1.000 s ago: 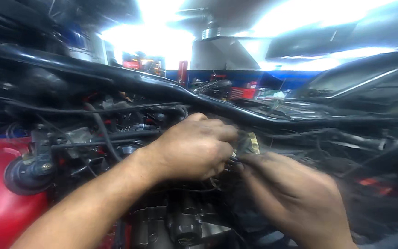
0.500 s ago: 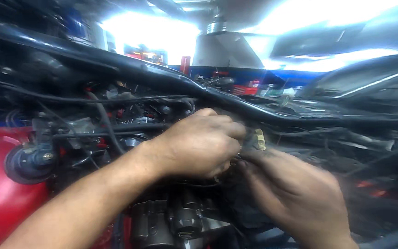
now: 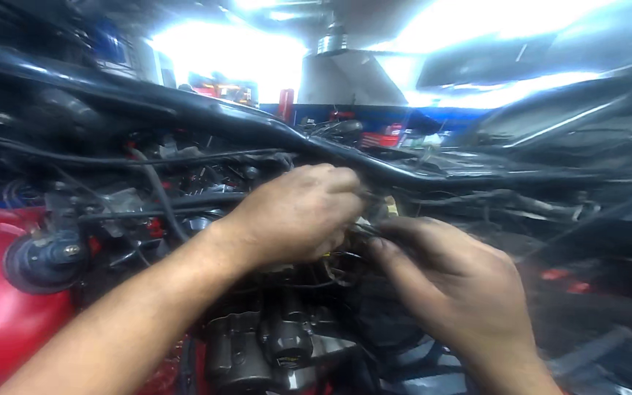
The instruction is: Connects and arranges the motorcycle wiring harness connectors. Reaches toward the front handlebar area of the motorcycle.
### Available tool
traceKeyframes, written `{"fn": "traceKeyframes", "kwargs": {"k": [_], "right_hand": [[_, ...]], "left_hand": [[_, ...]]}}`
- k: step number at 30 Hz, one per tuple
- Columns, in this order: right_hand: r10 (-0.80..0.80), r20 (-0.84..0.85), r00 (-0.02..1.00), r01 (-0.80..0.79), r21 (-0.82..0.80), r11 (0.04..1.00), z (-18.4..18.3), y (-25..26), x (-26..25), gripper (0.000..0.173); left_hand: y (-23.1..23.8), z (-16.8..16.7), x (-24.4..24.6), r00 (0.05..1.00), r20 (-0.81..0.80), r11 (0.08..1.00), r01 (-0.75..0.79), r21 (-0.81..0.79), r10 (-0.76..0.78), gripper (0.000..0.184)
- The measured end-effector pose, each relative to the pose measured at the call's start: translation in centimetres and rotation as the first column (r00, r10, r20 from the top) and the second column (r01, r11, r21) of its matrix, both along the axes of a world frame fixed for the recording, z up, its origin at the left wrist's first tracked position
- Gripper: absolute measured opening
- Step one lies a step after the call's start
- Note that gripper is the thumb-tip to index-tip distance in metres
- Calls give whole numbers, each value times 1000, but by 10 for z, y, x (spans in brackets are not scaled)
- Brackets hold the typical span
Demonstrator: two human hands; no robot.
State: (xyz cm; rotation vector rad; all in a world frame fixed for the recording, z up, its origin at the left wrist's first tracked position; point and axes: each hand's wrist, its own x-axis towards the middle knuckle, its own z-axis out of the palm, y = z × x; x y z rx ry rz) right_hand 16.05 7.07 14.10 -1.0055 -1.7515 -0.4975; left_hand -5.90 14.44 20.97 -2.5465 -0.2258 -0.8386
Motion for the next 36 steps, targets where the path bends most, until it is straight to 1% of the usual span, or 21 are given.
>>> {"fn": "traceKeyframes", "kwargs": {"k": [2,5,9,14,21,25,27,29,31,32,34,36], "right_hand": [[-31,0,1000,31,36,999,-3,1,-2,23],[-77,25,997,75,82,994,-3,2,-6,24],[-72,75,995,60,142,988,-2,6,-8,26],[13,41,999,-18,126,992,1,9,-8,23],[-42,77,996,34,103,994,6,8,-13,23],[-61,94,994,52,94,994,9,9,-13,22],[-51,90,995,44,85,995,10,10,-13,22],[7,55,998,-11,70,997,11,12,-10,21],[80,-14,997,-80,17,997,12,11,-5,19],[87,-38,995,-88,-29,996,13,9,-2,19],[26,-7,1000,-26,-124,992,17,3,3,23],[-72,80,994,83,-150,985,20,0,5,27]], "left_hand": [[1,-2,1,1000,-22,998,-12,60,14,15],[3,-4,3,1000,11,994,6,108,-7,17],[5,-10,6,997,59,987,39,154,-49,15],[3,-12,10,995,78,990,45,137,-56,16],[3,-17,14,997,56,981,43,190,-54,16],[3,-18,15,996,69,981,36,192,-50,15],[3,-19,16,996,82,981,28,194,-45,14],[2,-19,18,993,109,983,33,181,-53,14],[-2,-14,19,993,118,992,-3,129,-12,13],[-8,-8,20,995,84,994,-64,85,56,14],[-18,4,20,974,-43,975,-220,29,222,14],[-18,11,15,949,-126,957,-286,52,290,15]]}}
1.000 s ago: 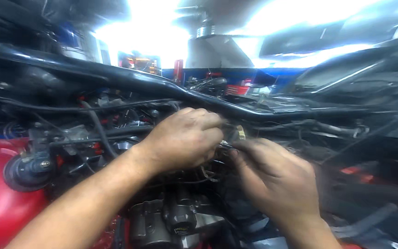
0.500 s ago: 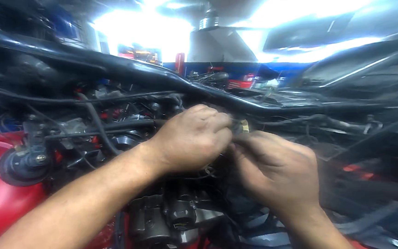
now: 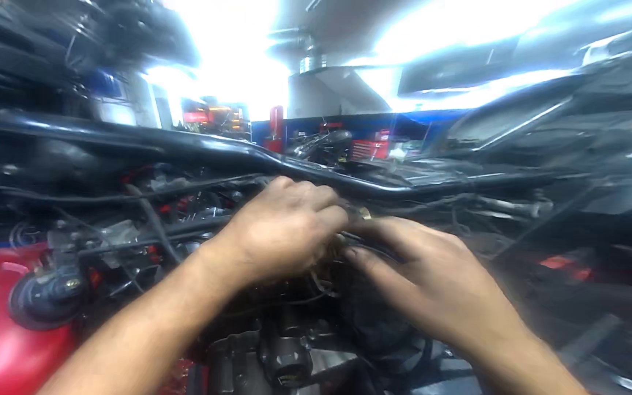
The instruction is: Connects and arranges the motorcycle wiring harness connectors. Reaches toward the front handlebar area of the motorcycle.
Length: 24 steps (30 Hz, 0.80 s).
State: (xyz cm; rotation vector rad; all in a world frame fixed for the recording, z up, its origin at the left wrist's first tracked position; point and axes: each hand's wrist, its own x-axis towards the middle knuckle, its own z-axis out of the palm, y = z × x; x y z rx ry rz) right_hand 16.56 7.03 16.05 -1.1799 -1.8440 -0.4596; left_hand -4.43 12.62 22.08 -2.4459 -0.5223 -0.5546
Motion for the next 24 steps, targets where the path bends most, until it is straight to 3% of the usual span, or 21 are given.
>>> {"fn": "traceKeyframes", "kwargs": {"k": [4,7,12,18,24], "right_hand": [[-66,20,998,66,-12,998,2,2,-1,18],[-27,-85,996,16,-132,991,6,3,-1,7],[21,-208,978,-74,-251,965,18,0,-2,4],[109,-353,929,-214,-275,937,18,2,5,6],[190,-447,874,-401,-446,800,30,3,12,16]], "left_hand": [[11,-5,-7,998,-35,991,60,121,-57,13],[19,-9,-8,988,21,973,144,179,-150,10],[22,-5,-6,972,42,948,217,235,-232,9],[26,-2,-18,942,37,937,326,127,-332,16],[25,0,-13,948,146,959,283,19,-282,13]]}}
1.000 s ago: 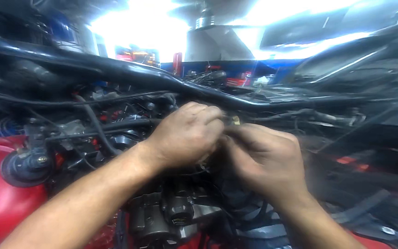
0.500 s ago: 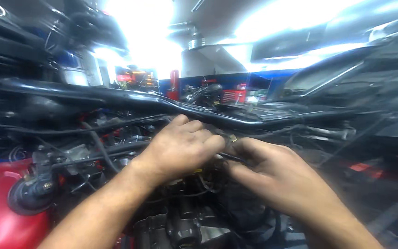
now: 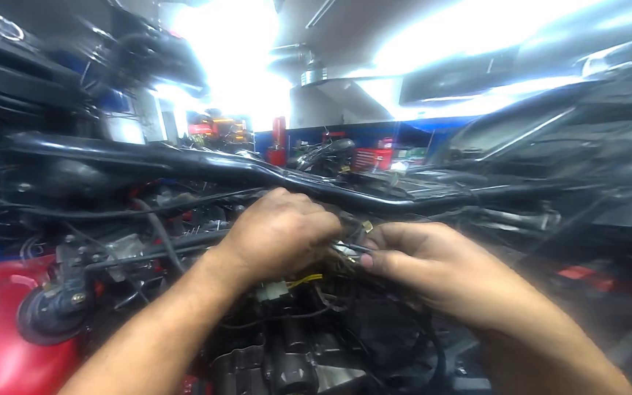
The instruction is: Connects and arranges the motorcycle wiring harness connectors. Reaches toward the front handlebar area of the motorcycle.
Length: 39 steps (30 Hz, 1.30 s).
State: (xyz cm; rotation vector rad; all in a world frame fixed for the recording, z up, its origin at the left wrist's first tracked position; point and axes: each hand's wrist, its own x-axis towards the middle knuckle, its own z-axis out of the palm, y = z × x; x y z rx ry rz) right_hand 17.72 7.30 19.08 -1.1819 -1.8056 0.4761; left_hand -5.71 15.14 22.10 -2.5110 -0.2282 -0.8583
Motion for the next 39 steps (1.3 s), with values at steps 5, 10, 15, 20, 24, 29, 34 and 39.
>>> {"fn": "traceKeyframes", "kwargs": {"k": [5,10,15,20,24,29,34,39], "right_hand": [[-25,87,996,26,-10,1000,6,0,1,18],[-363,180,914,285,352,892,-8,-8,-11,10],[-525,55,849,319,738,594,-32,0,-18,15],[-435,27,900,214,841,496,-44,12,-23,20],[-407,100,908,188,770,609,-40,12,-20,26],[-446,119,887,177,804,567,-38,17,-21,27],[-450,91,888,131,890,437,-40,18,-27,20],[-477,110,872,109,906,409,-39,14,-29,19]], "left_hand": [[-9,7,7,985,-55,984,-169,-51,166,15],[-19,11,18,940,-93,936,-337,-98,329,10],[-19,-1,17,952,3,950,-306,-57,307,8],[-20,-6,17,955,26,955,-294,-42,295,8],[-18,-7,18,952,34,952,-303,-29,304,9],[-22,-2,12,953,-80,952,-297,-76,291,20],[-27,23,-4,972,-188,881,-209,-424,140,38],[-28,31,0,957,-244,858,-253,-446,156,21]]}}
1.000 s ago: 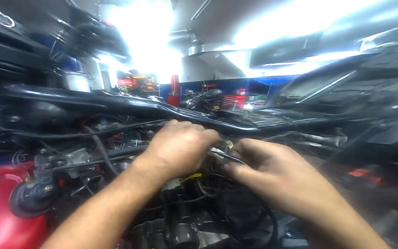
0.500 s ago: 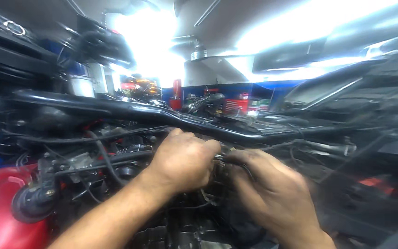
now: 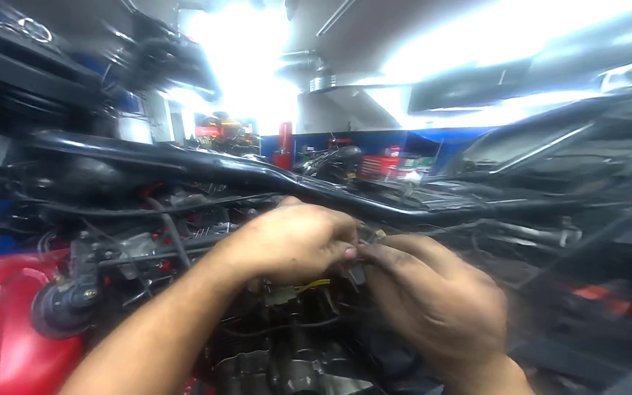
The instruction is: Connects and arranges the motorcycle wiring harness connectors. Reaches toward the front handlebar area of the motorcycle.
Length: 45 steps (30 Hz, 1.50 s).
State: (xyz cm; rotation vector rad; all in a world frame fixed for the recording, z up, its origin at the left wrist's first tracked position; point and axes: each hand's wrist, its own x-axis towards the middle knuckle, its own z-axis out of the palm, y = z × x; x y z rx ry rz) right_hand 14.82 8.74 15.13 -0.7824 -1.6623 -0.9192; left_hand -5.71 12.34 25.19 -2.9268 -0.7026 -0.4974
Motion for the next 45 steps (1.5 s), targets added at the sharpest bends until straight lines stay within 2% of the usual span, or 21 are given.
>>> {"fn": "traceKeyframes", "kwargs": {"k": [4,7,8,10,11,12,13,16,19,29,35,39,43,45], "right_hand": [[-5,-13,1000,5,-18,1000,0,-1,-1,17],[89,-136,987,-112,-176,978,1,-7,3,21],[166,-228,959,-227,-275,934,3,-12,7,24],[338,-445,829,-523,-406,749,8,-24,14,31],[376,-516,769,-613,-430,663,11,-29,16,29],[385,-561,732,-656,-432,619,13,-32,16,25],[369,-588,720,-662,-424,618,15,-32,15,21],[200,-573,795,-531,-496,687,18,-29,13,22],[95,-503,859,-399,-543,739,19,-27,12,14],[58,-432,900,-312,-547,777,19,-25,9,18],[138,-345,928,-321,-559,764,21,-22,12,18],[51,-275,960,-207,-574,792,23,-21,9,19],[141,-339,930,-338,-637,693,29,-20,15,17],[153,-369,917,-370,-639,674,28,-21,16,17]], "left_hand": [[-3,-1,1,998,-47,999,-36,7,36,19],[-6,-4,2,998,-12,998,-63,7,63,23],[-6,-6,2,996,36,997,-78,11,78,24],[-7,-8,3,987,110,992,-122,29,118,23],[-7,-10,4,983,132,990,-132,54,124,21],[-7,-13,4,982,145,986,-133,103,118,19],[-6,-17,5,984,144,978,-127,167,104,18],[3,-32,6,989,148,924,-38,381,-21,15],[10,-41,4,976,170,868,33,495,-133,17],[13,-38,-1,978,100,858,108,503,-182,18],[14,-37,1,982,63,846,120,520,-178,19],[15,-40,1,985,57,842,110,527,-165,19],[16,-43,-1,976,106,843,108,527,-192,21],[16,-43,-2,976,109,854,109,509,-189,21]]}}
